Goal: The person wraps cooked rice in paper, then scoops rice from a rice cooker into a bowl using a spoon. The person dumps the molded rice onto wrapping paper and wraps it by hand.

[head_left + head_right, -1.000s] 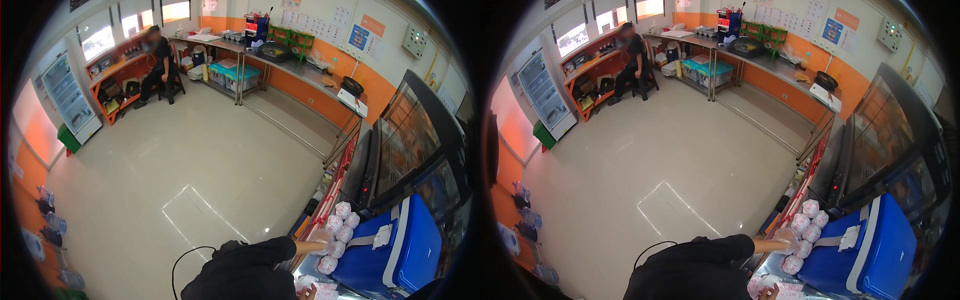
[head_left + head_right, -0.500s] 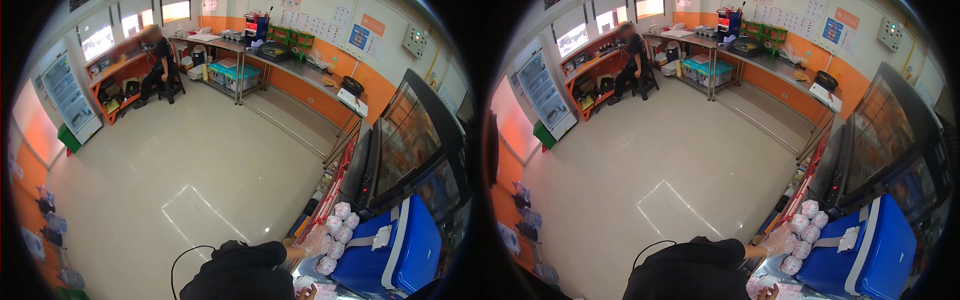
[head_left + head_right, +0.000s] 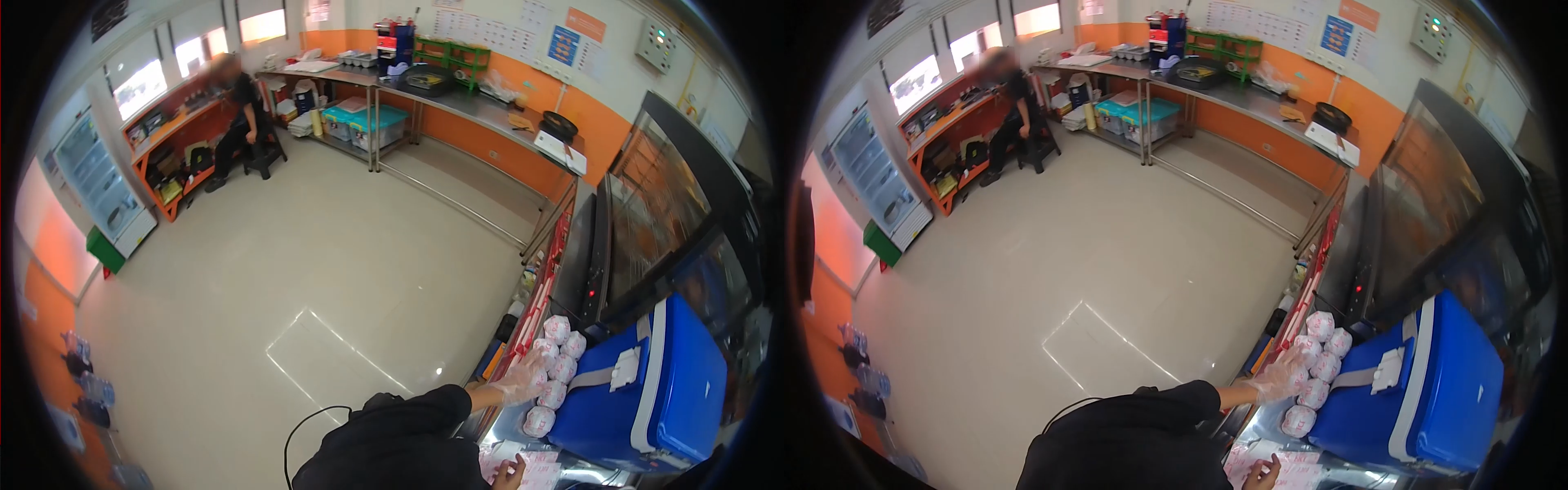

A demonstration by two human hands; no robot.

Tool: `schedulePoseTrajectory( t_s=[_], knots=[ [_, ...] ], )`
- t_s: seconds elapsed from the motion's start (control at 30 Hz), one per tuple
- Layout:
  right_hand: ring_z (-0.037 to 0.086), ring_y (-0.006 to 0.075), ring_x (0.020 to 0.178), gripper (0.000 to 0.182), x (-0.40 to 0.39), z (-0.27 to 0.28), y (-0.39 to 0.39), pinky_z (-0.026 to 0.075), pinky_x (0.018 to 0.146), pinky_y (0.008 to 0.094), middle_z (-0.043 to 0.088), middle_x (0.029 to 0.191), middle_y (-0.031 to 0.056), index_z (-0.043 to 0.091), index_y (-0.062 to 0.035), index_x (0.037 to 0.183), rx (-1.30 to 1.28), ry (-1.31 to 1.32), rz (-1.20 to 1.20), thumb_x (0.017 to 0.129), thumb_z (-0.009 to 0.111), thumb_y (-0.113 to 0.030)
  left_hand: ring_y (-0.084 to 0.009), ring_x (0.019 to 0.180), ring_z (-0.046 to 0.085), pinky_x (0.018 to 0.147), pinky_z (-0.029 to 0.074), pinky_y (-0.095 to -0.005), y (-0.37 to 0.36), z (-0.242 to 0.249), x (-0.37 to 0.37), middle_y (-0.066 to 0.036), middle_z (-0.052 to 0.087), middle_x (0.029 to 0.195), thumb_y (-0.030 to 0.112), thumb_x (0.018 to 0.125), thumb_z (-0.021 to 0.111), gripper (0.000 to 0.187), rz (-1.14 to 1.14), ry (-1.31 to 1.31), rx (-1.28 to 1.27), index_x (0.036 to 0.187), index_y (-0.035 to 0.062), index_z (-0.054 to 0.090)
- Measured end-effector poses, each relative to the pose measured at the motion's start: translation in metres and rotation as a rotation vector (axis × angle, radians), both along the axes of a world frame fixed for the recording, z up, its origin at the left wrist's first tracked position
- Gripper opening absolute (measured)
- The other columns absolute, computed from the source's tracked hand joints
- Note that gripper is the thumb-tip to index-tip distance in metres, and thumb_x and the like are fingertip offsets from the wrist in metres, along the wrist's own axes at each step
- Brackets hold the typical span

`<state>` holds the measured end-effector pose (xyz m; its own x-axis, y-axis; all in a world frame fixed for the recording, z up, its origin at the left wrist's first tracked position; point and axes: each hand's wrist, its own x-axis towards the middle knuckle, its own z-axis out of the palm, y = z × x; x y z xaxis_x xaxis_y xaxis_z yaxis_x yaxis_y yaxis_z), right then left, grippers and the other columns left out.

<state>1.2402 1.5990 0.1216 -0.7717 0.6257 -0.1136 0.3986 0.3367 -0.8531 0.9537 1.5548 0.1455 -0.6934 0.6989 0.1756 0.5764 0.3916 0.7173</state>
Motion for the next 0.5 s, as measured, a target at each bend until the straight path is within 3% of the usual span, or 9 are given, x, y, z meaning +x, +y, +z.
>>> schedulePoseTrajectory(
  t_s=[0.07, 0.1, 0.13, 0.2, 0.23, 0.37, 0.47, 0.5],
  knots=[
    [0.060, 0.0166, 0.073, 0.041, -0.001, 0.005, -0.006, 0.049, 0.059, 0.0256, 0.058, 0.098, 0.0099, 0.044, -0.0065, 0.131, 0.091, 0.014, -0.073, 0.092, 0.057, -0.011, -0.0371, 0.139, 0.020, 0.113, 0.022, -0.0403, -0.006, -0.002, 0.000, -0.020, 0.011, 0.153, 0.037, 0.081, 0.063, 0.086, 0.034, -0.076, 0.221, 0.148, 0.0101, 0.015],
    [0.060, 0.0196, 0.084, 0.039, -0.005, 0.022, -0.013, 0.050, 0.066, 0.0297, 0.057, 0.103, 0.0125, 0.044, -0.0050, 0.130, 0.137, -0.049, -0.114, 0.093, 0.054, -0.012, -0.0353, 0.138, 0.025, 0.112, 0.022, -0.0356, -0.015, 0.010, 0.002, -0.017, 0.011, 0.154, 0.036, 0.085, 0.059, 0.082, 0.040, -0.200, 0.197, 0.149, 0.0154, 0.011],
    [0.060, 0.0196, 0.084, 0.039, -0.008, 0.033, -0.020, 0.050, 0.066, 0.0297, 0.057, 0.103, 0.0125, 0.044, -0.0050, 0.130, 0.134, -0.056, -0.124, 0.093, 0.054, -0.012, -0.0353, 0.138, 0.025, 0.112, 0.022, -0.0356, -0.020, 0.011, 0.002, -0.017, 0.011, 0.154, 0.036, 0.085, 0.059, 0.082, 0.032, -0.207, 0.192, 0.149, 0.0154, 0.011],
    [0.057, 0.0242, 0.096, 0.037, -0.014, 0.051, -0.032, 0.049, 0.076, 0.0355, 0.055, 0.109, 0.0153, 0.046, -0.0041, 0.128, -0.289, 0.230, -0.523, 0.093, 0.052, -0.015, -0.0305, 0.139, 0.023, 0.113, 0.021, -0.0347, -0.033, 0.019, 0.010, -0.015, 0.015, 0.153, 0.039, 0.091, 0.051, 0.075, 0.138, -0.474, 0.397, 0.149, 0.0119, 0.011],
    [0.054, 0.0276, 0.103, 0.036, -0.016, 0.067, -0.036, 0.047, 0.083, 0.0398, 0.053, 0.114, 0.0164, 0.047, -0.0048, 0.126, -0.454, 0.319, -0.555, 0.093, 0.051, -0.019, -0.0277, 0.140, 0.022, 0.113, 0.019, -0.0340, -0.043, 0.029, 0.016, -0.013, 0.019, 0.152, 0.041, 0.094, 0.046, 0.072, 0.220, -0.543, 0.455, 0.148, 0.0099, 0.011],
    [0.055, 0.0279, 0.102, 0.034, -0.022, 0.073, -0.036, 0.047, 0.084, 0.0396, 0.054, 0.115, 0.0158, 0.048, -0.0035, 0.124, -0.498, 0.375, -0.547, 0.093, 0.051, -0.018, -0.0266, 0.140, 0.020, 0.114, 0.017, -0.0335, -0.055, 0.022, 0.035, -0.014, 0.022, 0.151, 0.044, 0.094, 0.044, 0.073, 0.296, -0.644, 0.435, 0.148, 0.0071, 0.013],
    [0.055, 0.0280, 0.102, 0.032, -0.035, 0.082, -0.044, 0.048, 0.084, 0.0400, 0.054, 0.115, 0.0161, 0.050, -0.0016, 0.121, -0.419, 0.317, -0.483, 0.093, 0.051, -0.016, -0.0254, 0.141, 0.019, 0.114, 0.015, -0.0338, -0.059, 0.011, 0.042, -0.014, 0.020, 0.151, 0.041, 0.094, 0.047, 0.071, 0.226, -0.740, 0.544, 0.148, 0.0065, 0.015],
    [0.057, 0.0279, 0.101, 0.032, -0.031, 0.075, -0.041, 0.048, 0.084, 0.0400, 0.055, 0.115, 0.0162, 0.051, -0.0003, 0.120, -0.438, 0.337, -0.441, 0.093, 0.052, -0.016, -0.0248, 0.141, 0.019, 0.114, 0.015, -0.0342, -0.055, 0.005, 0.045, -0.013, 0.019, 0.152, 0.039, 0.094, 0.049, 0.071, 0.129, -0.790, 0.722, 0.147, 0.0060, 0.015]
  ],
)
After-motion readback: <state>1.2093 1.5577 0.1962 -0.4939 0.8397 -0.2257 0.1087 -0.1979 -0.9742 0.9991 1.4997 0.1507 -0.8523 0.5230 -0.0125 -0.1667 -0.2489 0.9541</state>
